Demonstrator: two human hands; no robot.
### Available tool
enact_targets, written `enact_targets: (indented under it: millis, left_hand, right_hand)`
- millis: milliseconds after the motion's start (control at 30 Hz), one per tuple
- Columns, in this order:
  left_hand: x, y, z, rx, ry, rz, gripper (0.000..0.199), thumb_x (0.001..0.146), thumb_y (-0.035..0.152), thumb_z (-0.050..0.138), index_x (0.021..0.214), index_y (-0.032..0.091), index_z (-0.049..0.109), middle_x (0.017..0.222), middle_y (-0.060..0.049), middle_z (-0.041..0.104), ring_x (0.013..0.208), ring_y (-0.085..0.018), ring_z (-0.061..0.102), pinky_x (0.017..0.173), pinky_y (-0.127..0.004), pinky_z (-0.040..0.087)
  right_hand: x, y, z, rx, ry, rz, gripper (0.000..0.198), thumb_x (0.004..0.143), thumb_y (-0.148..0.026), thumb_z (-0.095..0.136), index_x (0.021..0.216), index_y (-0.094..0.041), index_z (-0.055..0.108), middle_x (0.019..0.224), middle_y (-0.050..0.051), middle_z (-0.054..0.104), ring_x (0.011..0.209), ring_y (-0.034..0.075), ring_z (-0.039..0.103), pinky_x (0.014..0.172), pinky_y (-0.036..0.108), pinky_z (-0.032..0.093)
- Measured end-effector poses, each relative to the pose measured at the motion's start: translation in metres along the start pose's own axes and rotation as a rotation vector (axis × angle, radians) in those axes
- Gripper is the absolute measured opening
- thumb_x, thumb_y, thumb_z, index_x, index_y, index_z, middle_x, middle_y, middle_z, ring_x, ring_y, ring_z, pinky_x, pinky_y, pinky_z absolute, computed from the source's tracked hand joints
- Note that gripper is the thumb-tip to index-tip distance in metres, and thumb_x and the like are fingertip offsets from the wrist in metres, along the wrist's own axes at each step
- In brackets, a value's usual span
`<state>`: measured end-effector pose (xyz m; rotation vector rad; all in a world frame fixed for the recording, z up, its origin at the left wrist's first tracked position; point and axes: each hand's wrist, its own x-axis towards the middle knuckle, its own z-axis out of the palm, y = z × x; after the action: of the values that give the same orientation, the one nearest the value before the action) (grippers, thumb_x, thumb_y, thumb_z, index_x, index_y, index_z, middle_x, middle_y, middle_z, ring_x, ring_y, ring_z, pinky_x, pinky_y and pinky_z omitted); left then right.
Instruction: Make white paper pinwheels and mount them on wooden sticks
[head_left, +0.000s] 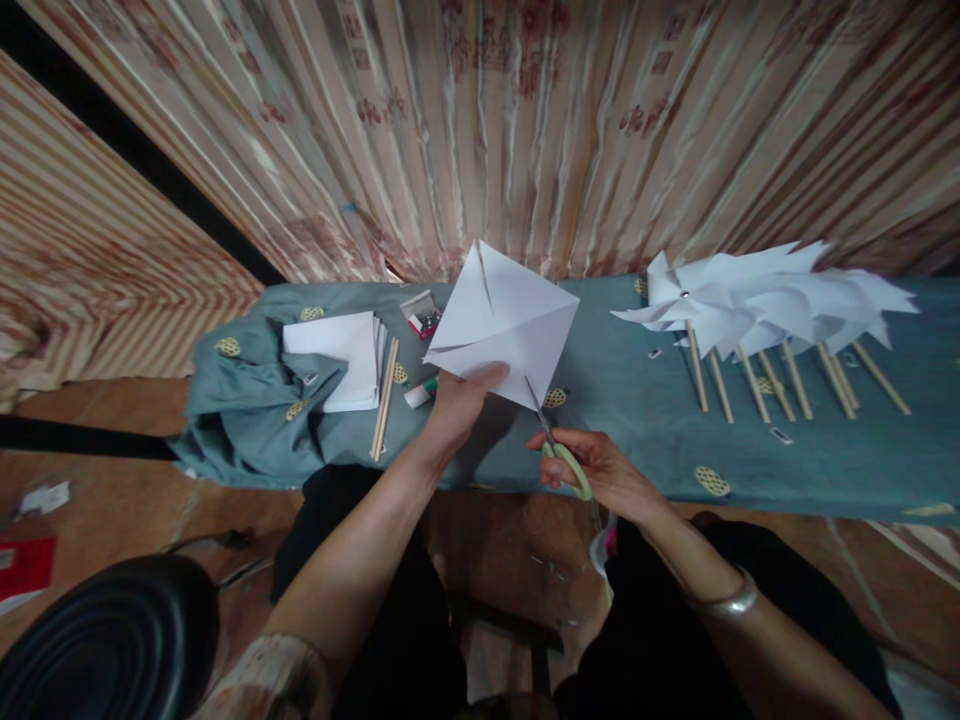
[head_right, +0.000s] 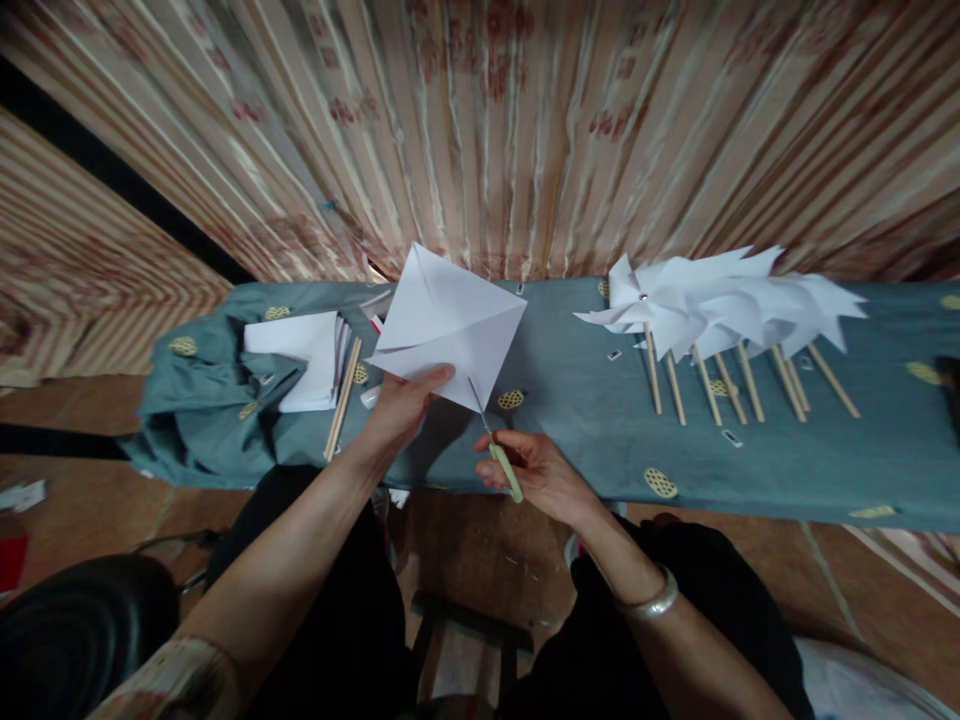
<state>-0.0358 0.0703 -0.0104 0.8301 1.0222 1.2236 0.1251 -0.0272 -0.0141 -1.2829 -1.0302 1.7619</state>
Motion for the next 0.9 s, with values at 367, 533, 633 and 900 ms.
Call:
enact_targets:
  millis: [367, 533, 633, 900]
  left_hand:
    - [0.0016, -0.001, -0.0008, -0.006, -0.002, -0.005, 0.056, 0.058, 0.022, 0.08, 0.112, 0.019, 0.067, 0.089, -0.008, 0.075, 0.082, -0.024, 0.068, 0.079, -0.039, 0.054]
    - [-0.0005, -0.0026, -0.0012, 0.018, -0.035, -0.001, 0.057, 0.06, 0.025, 0.08, 0.115, 0.018, 0.065, 0.092, -0.008, 0.075, 0.084, -0.024, 0.069, 0.08, -0.037, 0.052]
    - [-0.0037, -0.003, -0.0002, 0.032, -0.073, 0.004, 0.057, 0.061, 0.025, 0.079, 0.115, 0.018, 0.064, 0.095, -0.008, 0.075, 0.084, -0.023, 0.069, 0.081, -0.036, 0.052]
    - [-0.0053, -0.003, 0.0008, 0.019, -0.071, -0.014, 0.055, 0.059, 0.024, 0.08, 0.111, 0.017, 0.064, 0.09, -0.007, 0.074, 0.08, -0.021, 0.066, 0.079, -0.034, 0.051]
  right_hand:
    - [0.0012, -0.0012, 0.0004, 0.004, -0.003, 0.037, 0.046, 0.058, -0.048, 0.087, 0.088, -0.017, 0.069, 0.059, -0.002, 0.062, 0.051, 0.01, 0.057, 0.05, 0.024, 0.047]
    - [0.0012, -0.0014, 0.0015, -0.005, 0.012, 0.027, 0.049, 0.057, -0.051, 0.087, 0.086, -0.017, 0.068, 0.06, -0.002, 0.064, 0.052, 0.01, 0.056, 0.051, 0.024, 0.046]
    - [0.0009, -0.0013, 0.0013, -0.024, 0.026, 0.006, 0.05, 0.057, -0.054, 0.086, 0.086, -0.017, 0.067, 0.06, -0.001, 0.065, 0.053, 0.01, 0.057, 0.052, 0.023, 0.046]
    - [0.0016, -0.001, 0.0013, -0.046, 0.021, 0.031, 0.051, 0.058, -0.054, 0.085, 0.088, -0.018, 0.066, 0.06, -0.002, 0.064, 0.054, 0.01, 0.057, 0.051, 0.024, 0.044]
